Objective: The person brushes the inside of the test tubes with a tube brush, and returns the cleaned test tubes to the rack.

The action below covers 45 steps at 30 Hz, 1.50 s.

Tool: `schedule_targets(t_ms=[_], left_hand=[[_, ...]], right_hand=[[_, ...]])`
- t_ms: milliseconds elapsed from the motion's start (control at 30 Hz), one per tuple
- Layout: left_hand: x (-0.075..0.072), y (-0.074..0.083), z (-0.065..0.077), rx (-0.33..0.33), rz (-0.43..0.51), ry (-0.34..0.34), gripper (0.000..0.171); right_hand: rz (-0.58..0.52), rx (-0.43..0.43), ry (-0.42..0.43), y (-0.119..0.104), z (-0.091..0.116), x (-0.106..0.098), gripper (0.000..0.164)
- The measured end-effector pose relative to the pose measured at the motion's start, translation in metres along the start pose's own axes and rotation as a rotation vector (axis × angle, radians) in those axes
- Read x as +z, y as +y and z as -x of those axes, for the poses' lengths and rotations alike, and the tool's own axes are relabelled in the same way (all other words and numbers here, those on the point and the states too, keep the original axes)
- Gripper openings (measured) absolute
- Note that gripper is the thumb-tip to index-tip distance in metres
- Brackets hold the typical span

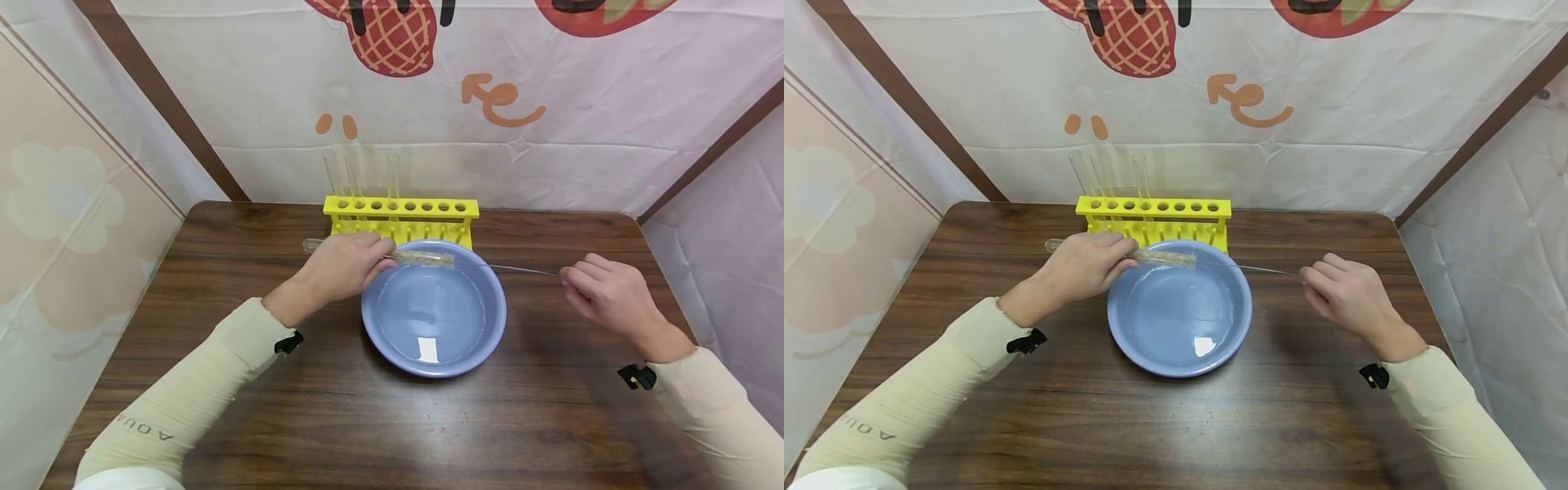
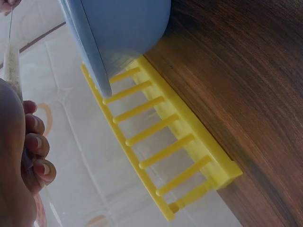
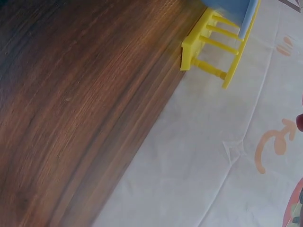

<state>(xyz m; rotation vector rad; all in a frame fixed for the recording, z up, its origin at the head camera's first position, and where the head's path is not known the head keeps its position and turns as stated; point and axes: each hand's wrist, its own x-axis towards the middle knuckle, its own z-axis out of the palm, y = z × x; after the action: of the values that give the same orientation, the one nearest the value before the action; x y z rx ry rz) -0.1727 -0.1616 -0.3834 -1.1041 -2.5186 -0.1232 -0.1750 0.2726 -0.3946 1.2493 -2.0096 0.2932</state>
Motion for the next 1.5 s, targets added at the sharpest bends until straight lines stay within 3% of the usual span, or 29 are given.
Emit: schedule_targets(t_ms=[600,1500], left_hand=[[-0.006,-0.004,0.004,-0.002,0.040,-0.005,0.022],[-0.008,-0.006,0.004,-0.007,0.068,-0.012,0.019]], right_hand=[[0.116,-0.106,0.171,-0.002,-0.003,-0.011,0.032],[0.186,-0.125,0.332,0.007,0.009,-0.015,0.021]])
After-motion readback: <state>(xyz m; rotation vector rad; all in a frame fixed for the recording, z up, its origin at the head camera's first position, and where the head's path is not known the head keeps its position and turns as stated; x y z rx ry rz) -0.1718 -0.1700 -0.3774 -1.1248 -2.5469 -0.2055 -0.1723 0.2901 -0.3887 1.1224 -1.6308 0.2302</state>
